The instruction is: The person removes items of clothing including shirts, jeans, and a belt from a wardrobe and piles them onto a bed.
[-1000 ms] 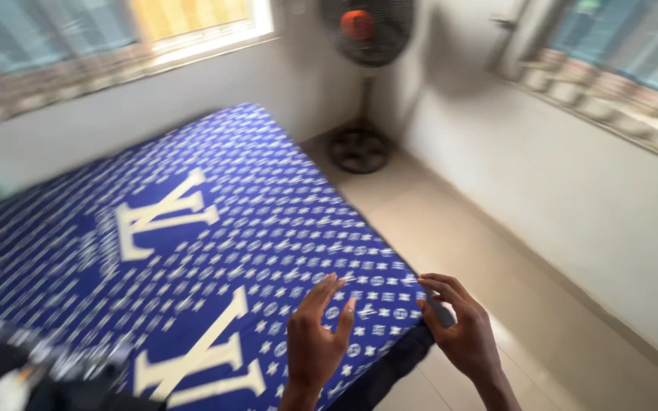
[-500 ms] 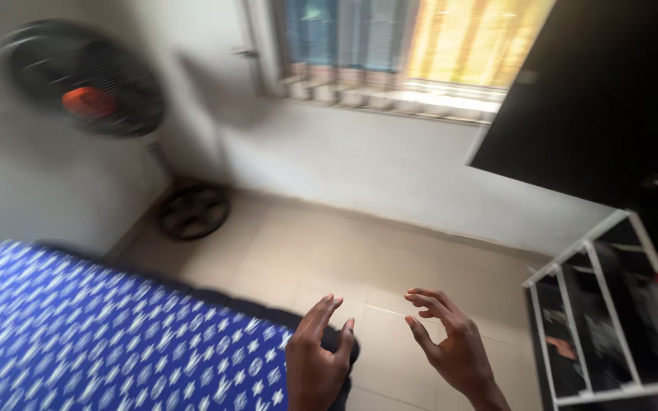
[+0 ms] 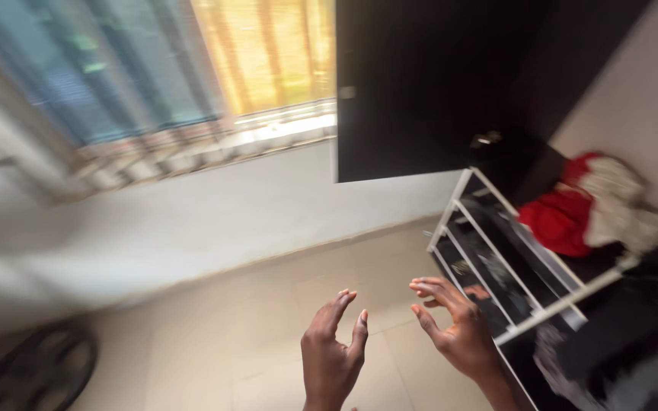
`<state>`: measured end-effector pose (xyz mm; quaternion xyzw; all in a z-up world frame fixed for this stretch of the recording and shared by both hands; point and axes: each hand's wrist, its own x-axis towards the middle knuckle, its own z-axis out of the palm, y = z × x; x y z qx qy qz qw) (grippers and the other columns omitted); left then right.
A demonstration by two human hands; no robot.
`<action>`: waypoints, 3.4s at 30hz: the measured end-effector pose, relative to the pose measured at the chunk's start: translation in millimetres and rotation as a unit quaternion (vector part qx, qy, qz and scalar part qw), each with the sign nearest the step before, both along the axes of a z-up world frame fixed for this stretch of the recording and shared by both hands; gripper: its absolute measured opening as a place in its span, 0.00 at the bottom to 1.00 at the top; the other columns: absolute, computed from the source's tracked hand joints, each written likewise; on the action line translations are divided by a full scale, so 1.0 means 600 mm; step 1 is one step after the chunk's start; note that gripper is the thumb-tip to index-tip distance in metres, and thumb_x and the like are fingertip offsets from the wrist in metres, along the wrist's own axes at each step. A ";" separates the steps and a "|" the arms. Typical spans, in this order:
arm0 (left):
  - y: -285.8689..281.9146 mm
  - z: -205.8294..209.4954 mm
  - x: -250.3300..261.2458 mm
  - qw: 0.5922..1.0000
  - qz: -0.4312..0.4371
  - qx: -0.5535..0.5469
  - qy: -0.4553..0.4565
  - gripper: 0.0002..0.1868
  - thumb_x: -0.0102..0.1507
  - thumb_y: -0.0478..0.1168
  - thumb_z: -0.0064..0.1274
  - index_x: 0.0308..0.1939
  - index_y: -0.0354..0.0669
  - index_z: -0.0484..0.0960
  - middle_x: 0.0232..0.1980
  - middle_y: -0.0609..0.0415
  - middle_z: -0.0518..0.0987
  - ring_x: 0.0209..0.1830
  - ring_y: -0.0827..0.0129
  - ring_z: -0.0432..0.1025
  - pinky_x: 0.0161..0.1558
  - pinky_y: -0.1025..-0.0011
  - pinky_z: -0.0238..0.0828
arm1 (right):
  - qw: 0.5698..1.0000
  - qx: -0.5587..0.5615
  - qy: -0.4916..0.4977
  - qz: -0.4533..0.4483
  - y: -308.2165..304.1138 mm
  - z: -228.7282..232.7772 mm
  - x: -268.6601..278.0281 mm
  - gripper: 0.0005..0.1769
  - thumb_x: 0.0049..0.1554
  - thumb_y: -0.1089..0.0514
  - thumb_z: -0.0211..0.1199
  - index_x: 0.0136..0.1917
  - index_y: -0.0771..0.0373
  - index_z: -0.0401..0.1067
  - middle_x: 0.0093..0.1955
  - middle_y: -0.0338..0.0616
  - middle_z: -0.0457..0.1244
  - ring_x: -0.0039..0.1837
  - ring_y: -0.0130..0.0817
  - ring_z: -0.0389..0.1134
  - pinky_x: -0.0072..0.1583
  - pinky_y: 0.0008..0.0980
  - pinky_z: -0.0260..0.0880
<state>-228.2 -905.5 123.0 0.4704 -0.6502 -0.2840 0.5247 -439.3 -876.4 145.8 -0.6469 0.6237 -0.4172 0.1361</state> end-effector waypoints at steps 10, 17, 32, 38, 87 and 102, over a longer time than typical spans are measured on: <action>-0.222 0.058 -0.224 0.973 -0.228 -0.030 -0.018 0.16 0.60 0.40 0.61 0.51 0.41 0.84 0.51 0.46 0.86 0.48 0.51 0.80 0.48 0.62 0.77 | 0.980 -0.049 -0.017 -0.194 -0.105 0.033 -0.148 0.18 0.53 0.61 0.67 0.58 0.62 0.76 0.63 0.44 0.69 0.57 0.34 0.74 0.53 0.31 0.77; -0.336 0.074 -0.432 0.942 -0.333 -0.023 -0.041 0.18 0.60 0.40 0.60 0.54 0.42 0.84 0.51 0.44 0.84 0.46 0.49 0.80 0.47 0.61 0.77 | 0.956 -0.102 0.007 -0.274 -0.163 0.014 -0.336 0.17 0.55 0.61 0.66 0.58 0.64 0.76 0.61 0.44 0.69 0.57 0.34 0.75 0.53 0.31 0.78; -0.492 0.127 -0.819 0.876 -0.474 0.018 -0.080 0.21 0.60 0.42 0.59 0.56 0.39 0.83 0.56 0.40 0.82 0.32 0.50 0.82 0.44 0.59 0.79 | 0.885 -0.086 0.027 -0.458 -0.249 -0.019 -0.753 0.15 0.57 0.62 0.67 0.57 0.66 0.75 0.57 0.48 0.68 0.52 0.35 0.74 0.52 0.31 0.75; -0.557 0.096 -0.938 0.849 -0.523 -0.077 -0.025 0.19 0.60 0.39 0.60 0.54 0.36 0.84 0.52 0.37 0.84 0.52 0.46 0.78 0.52 0.58 0.75 | 0.807 -0.010 0.048 -0.588 -0.292 -0.225 -0.979 0.17 0.51 0.55 0.73 0.52 0.64 0.76 0.56 0.51 0.67 0.54 0.45 0.72 0.55 0.37 0.74; -0.866 0.307 -1.229 0.795 -0.506 -0.125 0.310 0.17 0.65 0.21 0.57 0.59 0.26 0.81 0.54 0.43 0.83 0.54 0.66 0.79 0.60 0.71 0.77 | 0.791 -0.180 0.111 -0.575 -0.360 -0.241 -1.166 0.18 0.46 0.60 0.58 0.51 0.61 0.75 0.51 0.52 0.69 0.54 0.48 0.72 0.54 0.42 0.73; -0.867 0.268 -1.221 0.791 -0.560 -0.052 0.240 0.17 0.62 0.21 0.53 0.55 0.28 0.82 0.50 0.48 0.84 0.48 0.70 0.79 0.50 0.75 0.78 | 0.710 0.130 -0.066 -0.689 -0.308 -0.358 -1.238 0.09 0.45 0.69 0.66 0.41 0.61 0.75 0.46 0.47 0.70 0.50 0.39 0.71 0.51 0.39 0.73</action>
